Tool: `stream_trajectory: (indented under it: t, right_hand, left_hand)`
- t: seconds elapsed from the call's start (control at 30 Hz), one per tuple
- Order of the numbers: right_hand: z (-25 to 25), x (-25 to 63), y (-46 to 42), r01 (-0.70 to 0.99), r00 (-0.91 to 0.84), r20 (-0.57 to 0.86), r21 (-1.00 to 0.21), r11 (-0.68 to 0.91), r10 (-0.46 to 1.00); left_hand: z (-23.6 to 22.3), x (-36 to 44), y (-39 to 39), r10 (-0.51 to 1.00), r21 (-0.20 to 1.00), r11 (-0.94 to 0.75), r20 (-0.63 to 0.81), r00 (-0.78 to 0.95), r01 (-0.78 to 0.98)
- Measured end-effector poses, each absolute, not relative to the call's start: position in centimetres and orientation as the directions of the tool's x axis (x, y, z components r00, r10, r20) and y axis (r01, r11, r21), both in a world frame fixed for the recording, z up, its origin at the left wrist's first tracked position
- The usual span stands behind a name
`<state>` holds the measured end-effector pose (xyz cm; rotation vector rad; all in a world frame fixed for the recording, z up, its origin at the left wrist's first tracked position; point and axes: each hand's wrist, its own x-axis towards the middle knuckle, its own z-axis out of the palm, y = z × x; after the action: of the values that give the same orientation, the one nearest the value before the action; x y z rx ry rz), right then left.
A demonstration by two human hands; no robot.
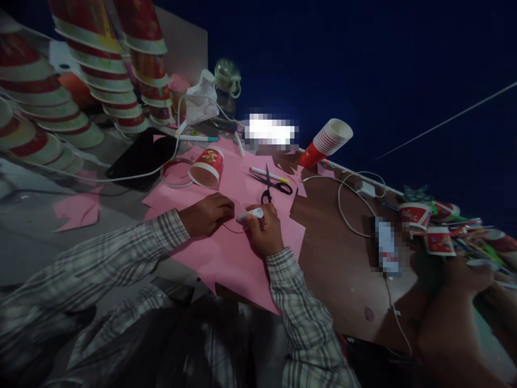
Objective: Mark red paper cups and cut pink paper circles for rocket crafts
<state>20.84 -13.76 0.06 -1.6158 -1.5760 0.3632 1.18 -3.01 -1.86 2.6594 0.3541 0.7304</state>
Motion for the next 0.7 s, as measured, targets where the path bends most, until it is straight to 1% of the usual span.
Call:
stream_trajectory:
  t: [0.1, 0.27, 0.4, 0.57, 0.63, 0.7]
  right_hand:
    - [-0.1, 20.8, -13.7, 0.718, 0.135, 0.329, -0.683, 0.137, 0.935]
    - [0.1, 20.3, -13.5, 0.724, 0.100, 0.320, -0.673, 0.152, 0.942]
    - [0.4, 20.0, -13.1, 0.690, 0.077, 0.259, -0.710, 0.136, 0.963]
    - [1.0, 19.8, -12.7, 0.639, 0.068, 0.184, -0.763, 0.098, 0.981]
    - [1.3, 19.7, -12.7, 0.655, 0.045, 0.165, -0.750, 0.096, 0.985]
    - [1.5, 19.7, -12.7, 0.688, 0.021, 0.181, -0.716, 0.117, 0.983]
  left_hand:
    - [-1.8, 1.2, -3.0, 0.327, 0.408, -0.902, 0.436, 0.838, 0.140]
    - [-1.9, 1.3, -2.9, 0.334, 0.400, -0.904, 0.437, 0.835, 0.152]
    - [-2.2, 1.5, -3.0, 0.326, 0.366, -0.916, 0.447, 0.833, 0.162]
    - [-2.3, 1.5, -3.1, 0.340, 0.356, -0.917, 0.464, 0.818, 0.180]
    - [-2.3, 1.5, -3.1, 0.342, 0.365, -0.915, 0.468, 0.815, 0.174]
    - [-2.4, 1.5, -3.1, 0.346, 0.380, -0.909, 0.467, 0.814, 0.168]
